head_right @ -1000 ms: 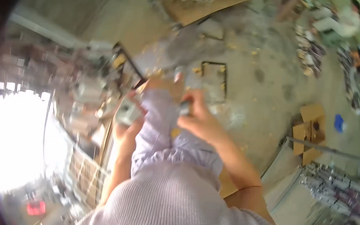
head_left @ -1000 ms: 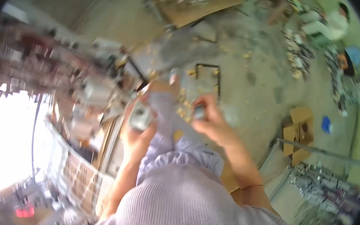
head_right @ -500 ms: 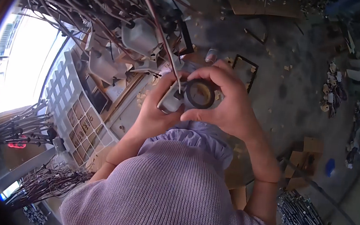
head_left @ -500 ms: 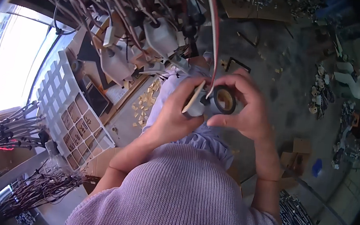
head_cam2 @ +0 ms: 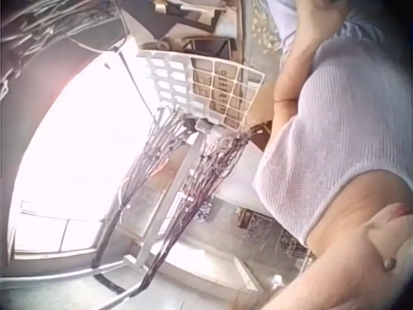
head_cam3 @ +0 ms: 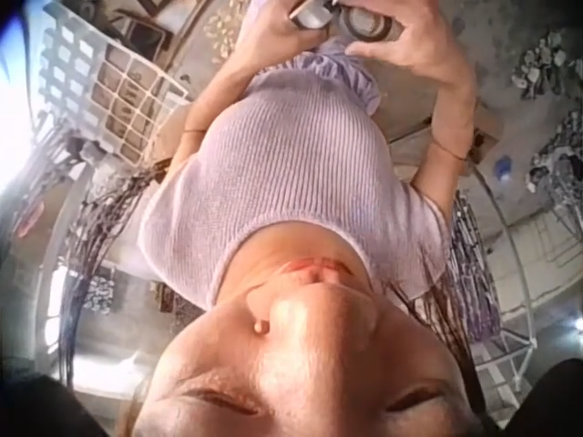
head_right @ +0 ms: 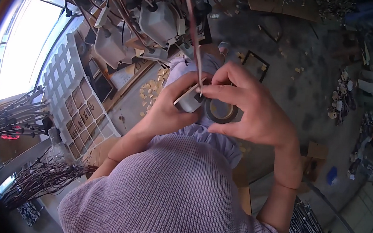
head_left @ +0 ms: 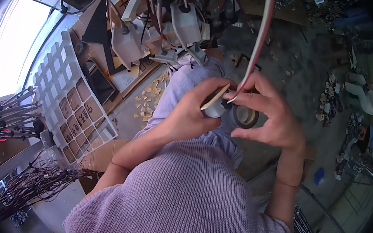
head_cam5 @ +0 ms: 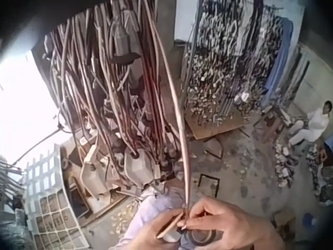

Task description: Applying adhesive tape to secure a cable into a white plastic housing as part of a wiring assembly.

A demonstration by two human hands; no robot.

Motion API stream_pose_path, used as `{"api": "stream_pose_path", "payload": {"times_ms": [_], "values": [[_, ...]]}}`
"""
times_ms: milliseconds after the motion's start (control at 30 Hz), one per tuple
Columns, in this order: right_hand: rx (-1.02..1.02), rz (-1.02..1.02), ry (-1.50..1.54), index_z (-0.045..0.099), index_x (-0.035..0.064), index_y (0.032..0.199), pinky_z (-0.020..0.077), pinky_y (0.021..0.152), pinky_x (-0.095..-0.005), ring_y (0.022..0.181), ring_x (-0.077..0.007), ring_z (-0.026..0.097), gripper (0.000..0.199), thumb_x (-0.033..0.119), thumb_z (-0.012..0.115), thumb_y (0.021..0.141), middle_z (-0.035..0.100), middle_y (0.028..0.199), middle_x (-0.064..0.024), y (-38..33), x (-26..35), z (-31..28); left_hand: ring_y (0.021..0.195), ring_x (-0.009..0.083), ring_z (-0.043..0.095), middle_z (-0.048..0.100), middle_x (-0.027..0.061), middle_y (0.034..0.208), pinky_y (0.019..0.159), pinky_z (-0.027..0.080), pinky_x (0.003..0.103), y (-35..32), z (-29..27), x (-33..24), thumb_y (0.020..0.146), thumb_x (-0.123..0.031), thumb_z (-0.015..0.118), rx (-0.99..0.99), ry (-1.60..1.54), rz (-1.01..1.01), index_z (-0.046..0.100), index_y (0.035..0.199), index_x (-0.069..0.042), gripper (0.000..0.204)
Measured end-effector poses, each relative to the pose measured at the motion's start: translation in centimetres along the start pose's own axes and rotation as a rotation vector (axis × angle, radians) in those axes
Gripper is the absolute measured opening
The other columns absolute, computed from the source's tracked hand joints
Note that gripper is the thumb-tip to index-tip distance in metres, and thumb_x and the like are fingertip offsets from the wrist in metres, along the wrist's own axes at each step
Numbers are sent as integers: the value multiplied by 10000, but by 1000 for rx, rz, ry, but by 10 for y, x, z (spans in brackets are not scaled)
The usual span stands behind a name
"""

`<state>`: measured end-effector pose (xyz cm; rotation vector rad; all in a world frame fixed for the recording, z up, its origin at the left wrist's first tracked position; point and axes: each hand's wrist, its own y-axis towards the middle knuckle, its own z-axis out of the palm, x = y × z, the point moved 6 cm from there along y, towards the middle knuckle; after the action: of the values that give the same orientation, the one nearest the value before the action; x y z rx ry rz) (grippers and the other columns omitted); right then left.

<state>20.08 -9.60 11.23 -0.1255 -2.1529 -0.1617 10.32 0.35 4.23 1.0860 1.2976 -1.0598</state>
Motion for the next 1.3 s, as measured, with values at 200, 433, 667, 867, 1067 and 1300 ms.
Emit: {"api": "stream_pose_path", "payload": {"times_ms": [200, 433, 667, 867, 1067, 1300], "values": [[-400, 279, 227, 619, 31, 1009, 467, 761, -248, 856, -130, 582, 568, 157, 912, 540, 539, 950, -26, -15, -34, -15, 1019, 168, 557, 572, 58, 1087, 895, 419, 284, -1, -2, -8, 669, 17, 616, 16, -103, -7, 517, 1243, -53, 588], [-234, 151, 104, 620, 34, 997, 465, 782, -276, 856, -147, 556, 647, 246, 937, 473, 517, 923, -24, -6, -12, 0, 1079, 291, 577, 571, 160, 1112, 922, 443, 337, -1, -1, -6, 638, 19, 644, -16, 25, 5, 479, 1246, -14, 630], [-58, 14, 98, 639, 3, 1086, 447, 835, -290, 944, -192, 534, 609, 118, 883, 540, 518, 993, -63, -4, -6, 0, 1076, 354, 569, 570, 183, 1123, 915, 456, 374, -2, 5, -3, 629, 9, 665, -39, 58, 23, 495, 1222, -18, 618], [-199, 273, 132, 400, -45, 1382, 441, 937, -323, 1027, -215, 583, 1028, 221, 910, 531, 626, 1037, -96, -9, 12, 12, 1008, 378, 568, 575, 182, 1028, 858, 468, 401, 7, -1, -3, 635, -52, 743, -298, 297, 200, 535, 1148, -3, 555], [-389, 324, 869, 193, -115, 1429, 526, 792, -259, 877, -199, 664, 1022, 395, 777, 763, 649, 1028, -180, -3, 31, 20, 949, 124, 601, 638, 61, 1017, 820, 488, 273, -3, 33, 18, 724, -76, 693, 182, -548, -86, 561, 1164, 7, 467], [-727, 116, 691, 376, -32, 1304, 349, 1054, -359, 1156, -222, 505, 595, 153, 657, 814, 510, 1245, -153, -20, -19, 32, 926, 93, 572, 613, 20, 1010, 810, 471, 250, -1, 29, 16, 714, -35, 653, 8, -671, -196, 545, 1166, -27, 465]]}}
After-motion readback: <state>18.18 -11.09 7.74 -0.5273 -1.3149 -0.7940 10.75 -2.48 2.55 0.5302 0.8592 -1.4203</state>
